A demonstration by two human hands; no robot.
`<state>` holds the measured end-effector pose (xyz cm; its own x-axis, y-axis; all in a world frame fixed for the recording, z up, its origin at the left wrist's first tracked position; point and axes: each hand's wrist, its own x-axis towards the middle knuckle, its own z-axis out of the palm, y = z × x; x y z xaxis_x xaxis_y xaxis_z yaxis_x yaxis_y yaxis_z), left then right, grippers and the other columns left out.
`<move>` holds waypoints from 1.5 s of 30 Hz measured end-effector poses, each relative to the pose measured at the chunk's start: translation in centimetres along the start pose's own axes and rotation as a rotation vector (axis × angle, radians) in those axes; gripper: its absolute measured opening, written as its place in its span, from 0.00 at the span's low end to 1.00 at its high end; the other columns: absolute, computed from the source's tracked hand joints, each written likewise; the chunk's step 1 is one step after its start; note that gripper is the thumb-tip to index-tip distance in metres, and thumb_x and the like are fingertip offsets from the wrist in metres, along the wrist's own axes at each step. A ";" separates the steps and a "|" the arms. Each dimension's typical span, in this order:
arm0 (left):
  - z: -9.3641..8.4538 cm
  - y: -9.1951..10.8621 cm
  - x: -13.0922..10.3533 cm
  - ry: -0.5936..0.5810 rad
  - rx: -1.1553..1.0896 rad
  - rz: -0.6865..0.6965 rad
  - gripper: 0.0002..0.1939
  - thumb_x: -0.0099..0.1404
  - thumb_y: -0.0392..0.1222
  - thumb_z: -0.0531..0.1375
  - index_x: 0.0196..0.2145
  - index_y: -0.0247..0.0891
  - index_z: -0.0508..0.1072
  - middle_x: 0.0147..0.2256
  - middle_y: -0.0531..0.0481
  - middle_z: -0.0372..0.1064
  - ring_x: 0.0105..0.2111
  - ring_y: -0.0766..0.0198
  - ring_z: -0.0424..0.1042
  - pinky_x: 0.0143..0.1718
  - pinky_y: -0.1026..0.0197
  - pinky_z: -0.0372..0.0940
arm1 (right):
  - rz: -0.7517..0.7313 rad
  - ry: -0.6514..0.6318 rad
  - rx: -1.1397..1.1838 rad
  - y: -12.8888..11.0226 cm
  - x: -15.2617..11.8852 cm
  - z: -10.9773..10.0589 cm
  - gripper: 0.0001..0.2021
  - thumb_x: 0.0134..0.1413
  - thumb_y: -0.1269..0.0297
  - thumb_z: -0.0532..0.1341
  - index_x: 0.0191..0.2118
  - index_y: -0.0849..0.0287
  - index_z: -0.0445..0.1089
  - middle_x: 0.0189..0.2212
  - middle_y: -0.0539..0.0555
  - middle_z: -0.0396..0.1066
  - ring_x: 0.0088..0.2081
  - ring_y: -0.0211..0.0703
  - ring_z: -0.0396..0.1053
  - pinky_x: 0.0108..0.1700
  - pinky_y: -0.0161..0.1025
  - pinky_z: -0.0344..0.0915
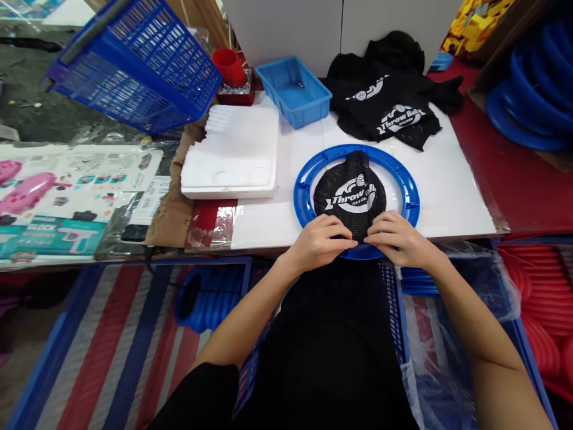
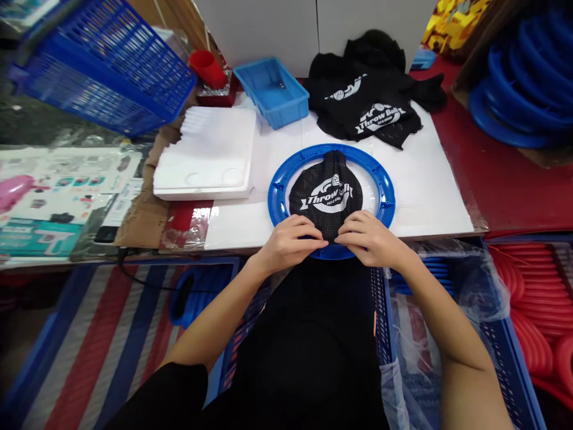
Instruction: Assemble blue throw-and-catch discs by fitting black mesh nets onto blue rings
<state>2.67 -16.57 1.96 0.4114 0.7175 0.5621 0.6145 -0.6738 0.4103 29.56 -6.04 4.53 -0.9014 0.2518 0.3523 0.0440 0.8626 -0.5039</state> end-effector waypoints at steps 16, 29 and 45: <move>-0.4 -0.2 0.6 -0.009 -0.074 0.053 0.10 0.75 0.33 0.62 0.45 0.45 0.83 0.43 0.46 0.81 0.45 0.56 0.74 0.45 0.53 0.70 | -0.140 -0.031 -0.187 -0.9 0.5 0.0 0.12 0.67 0.77 0.57 0.46 0.57 0.77 0.42 0.60 0.72 0.44 0.51 0.65 0.48 0.51 0.67; -1.0 0.2 2.4 0.075 0.269 -0.509 0.14 0.77 0.45 0.62 0.55 0.40 0.79 0.60 0.36 0.73 0.65 0.38 0.66 0.68 0.30 0.58 | -0.111 -0.001 -0.399 -1.7 0.1 1.2 0.10 0.62 0.77 0.59 0.40 0.56 0.76 0.40 0.58 0.71 0.44 0.52 0.65 0.53 0.55 0.64; -2.9 -13.6 12.2 -0.405 -0.161 -0.240 0.10 0.64 0.44 0.72 0.44 0.43 0.84 0.63 0.41 0.60 0.64 0.44 0.67 0.68 0.42 0.66 | 0.238 0.077 -0.312 3.2 5.5 -7.3 0.11 0.71 0.66 0.60 0.46 0.54 0.82 0.57 0.64 0.76 0.59 0.63 0.72 0.62 0.67 0.68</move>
<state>-2.63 0.84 5.30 0.5193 0.8450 0.1273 0.6251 -0.4772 0.6177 27.86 1.33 10.60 -0.8158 0.4824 0.3191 0.3868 0.8652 -0.3191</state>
